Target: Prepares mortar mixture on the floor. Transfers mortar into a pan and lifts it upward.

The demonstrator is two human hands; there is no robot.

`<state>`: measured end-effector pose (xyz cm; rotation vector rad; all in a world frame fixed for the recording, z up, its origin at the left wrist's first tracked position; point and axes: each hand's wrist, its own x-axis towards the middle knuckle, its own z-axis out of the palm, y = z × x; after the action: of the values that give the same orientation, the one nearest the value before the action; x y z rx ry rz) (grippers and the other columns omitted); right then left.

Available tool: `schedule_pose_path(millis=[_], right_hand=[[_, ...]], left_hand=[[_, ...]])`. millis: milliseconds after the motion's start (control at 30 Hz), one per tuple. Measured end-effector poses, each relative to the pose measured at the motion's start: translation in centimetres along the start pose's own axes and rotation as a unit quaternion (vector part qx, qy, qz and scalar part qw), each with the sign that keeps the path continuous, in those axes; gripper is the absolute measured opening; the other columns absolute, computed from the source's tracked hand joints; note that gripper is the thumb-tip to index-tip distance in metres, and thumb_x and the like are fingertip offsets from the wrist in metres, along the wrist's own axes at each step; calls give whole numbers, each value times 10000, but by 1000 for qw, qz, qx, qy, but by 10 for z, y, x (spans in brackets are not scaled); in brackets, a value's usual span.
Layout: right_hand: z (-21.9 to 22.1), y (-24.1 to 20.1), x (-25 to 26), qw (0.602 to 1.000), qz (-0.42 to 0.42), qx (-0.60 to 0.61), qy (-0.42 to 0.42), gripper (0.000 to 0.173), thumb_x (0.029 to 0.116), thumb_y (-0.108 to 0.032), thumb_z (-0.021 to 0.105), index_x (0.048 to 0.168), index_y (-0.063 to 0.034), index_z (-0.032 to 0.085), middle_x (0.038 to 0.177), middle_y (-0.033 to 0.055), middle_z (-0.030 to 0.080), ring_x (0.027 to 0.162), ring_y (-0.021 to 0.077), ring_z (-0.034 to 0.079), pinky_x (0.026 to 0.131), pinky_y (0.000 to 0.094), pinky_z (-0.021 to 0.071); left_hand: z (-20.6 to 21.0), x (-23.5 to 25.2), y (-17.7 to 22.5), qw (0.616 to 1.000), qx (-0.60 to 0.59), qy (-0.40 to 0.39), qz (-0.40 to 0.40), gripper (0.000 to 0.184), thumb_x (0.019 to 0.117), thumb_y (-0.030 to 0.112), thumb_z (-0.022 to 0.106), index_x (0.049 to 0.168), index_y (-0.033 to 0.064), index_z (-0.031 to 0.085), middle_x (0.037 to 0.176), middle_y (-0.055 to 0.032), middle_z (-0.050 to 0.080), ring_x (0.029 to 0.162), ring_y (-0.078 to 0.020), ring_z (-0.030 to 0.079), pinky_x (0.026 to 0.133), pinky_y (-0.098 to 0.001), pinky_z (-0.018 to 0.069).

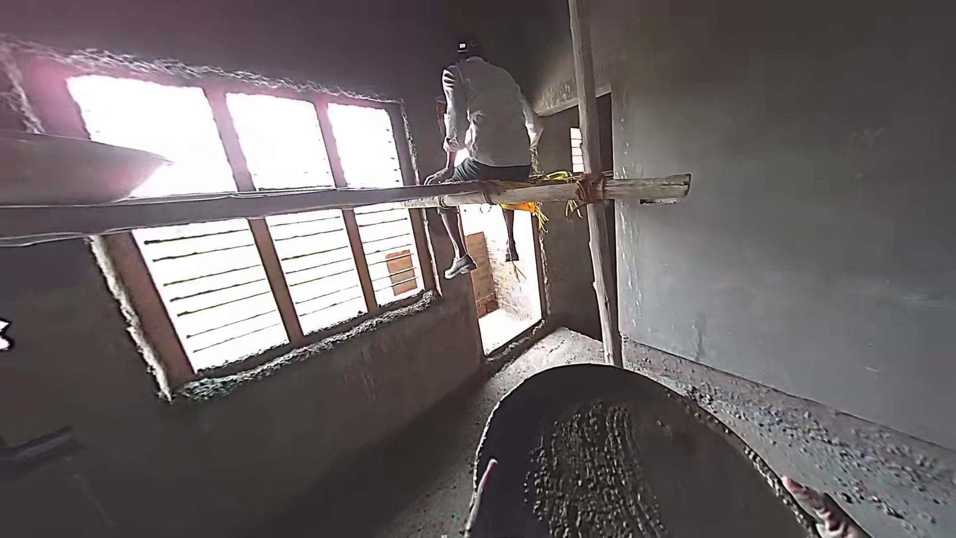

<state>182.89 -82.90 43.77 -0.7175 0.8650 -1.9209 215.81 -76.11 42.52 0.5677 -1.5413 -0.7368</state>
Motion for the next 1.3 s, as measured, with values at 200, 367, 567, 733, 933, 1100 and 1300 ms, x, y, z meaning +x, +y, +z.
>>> schedule_pose_path(millis=[200, 367, 567, 733, 933, 1100, 1300], right_hand=[[37, 41, 73, 997, 2, 28, -68, 353, 1071, -77, 309, 880, -177, 589, 746, -141, 715, 722, -52, 686, 739, 178, 587], [94, 56, 124, 993, 21, 59, -100, 414, 1079, -92, 306, 870, -208, 645, 761, -130, 736, 720, -65, 683, 706, 146, 581], [184, 58, 177, 979, 72, 99, -164, 416, 1113, -223, 284, 957, -201, 668, 823, -94, 753, 772, -10, 714, 705, 210, 613], [257, 84, 227, 961, 43, 129, -242, 372, 1096, -290, 347, 1004, -198, 696, 875, -57, 764, 788, 20, 726, 682, 226, 626], [375, 117, 272, 940, 3, 159, -302, 306, 1099, -366, 402, 1151, -149, 612, 920, 16, 726, 774, 135, 735, 637, 357, 658], [493, 132, 298, 892, 16, 232, -387, 424, 1062, -478, 473, 1242, -119, 610, 1076, 116, 722, 924, 258, 746, 769, 443, 660], [623, 138, 349, 848, 5, 244, -471, 531, 1080, -489, 405, 1469, -133, 477, 1381, 138, 607, 1203, 321, 656, 928, 483, 614]], left_hand=[[-30, 51, -39, 989, 97, 94, 56, 867, 737, 458, 896, 1402, 0, 582, 1474, -19, 575, 1338, -49, 532, 1128, -276, 459], [-54, 107, -69, 984, 54, 144, 93, 356, 811, 420, 841, 1121, 264, 764, 1130, 173, 734, 1020, 52, 665, 904, -163, 551], [-111, 191, -75, 971, 73, 181, 134, 290, 918, 482, 699, 1102, 269, 769, 1029, 143, 753, 920, 41, 684, 813, -147, 561], [-185, 259, -65, 954, 158, 190, 169, 373, 906, 577, 658, 1087, 264, 753, 1004, 120, 728, 906, 8, 673, 800, -173, 563], [-274, 341, -35, 949, 154, 208, 181, 208, 898, 368, 742, 1054, 240, 691, 938, 102, 734, 827, -34, 711, 736, -215, 622], [-367, 426, -1, 955, 161, 190, 159, 173, 1024, 243, 504, 1082, 193, 659, 934, 27, 710, 778, -100, 708, 724, -276, 630], [-471, 522, 20, 970, 128, 86, 185, 295, 1079, 261, 484, 1310, 116, 596, 1177, -111, 698, 968, -262, 738, 782, -431, 655]])
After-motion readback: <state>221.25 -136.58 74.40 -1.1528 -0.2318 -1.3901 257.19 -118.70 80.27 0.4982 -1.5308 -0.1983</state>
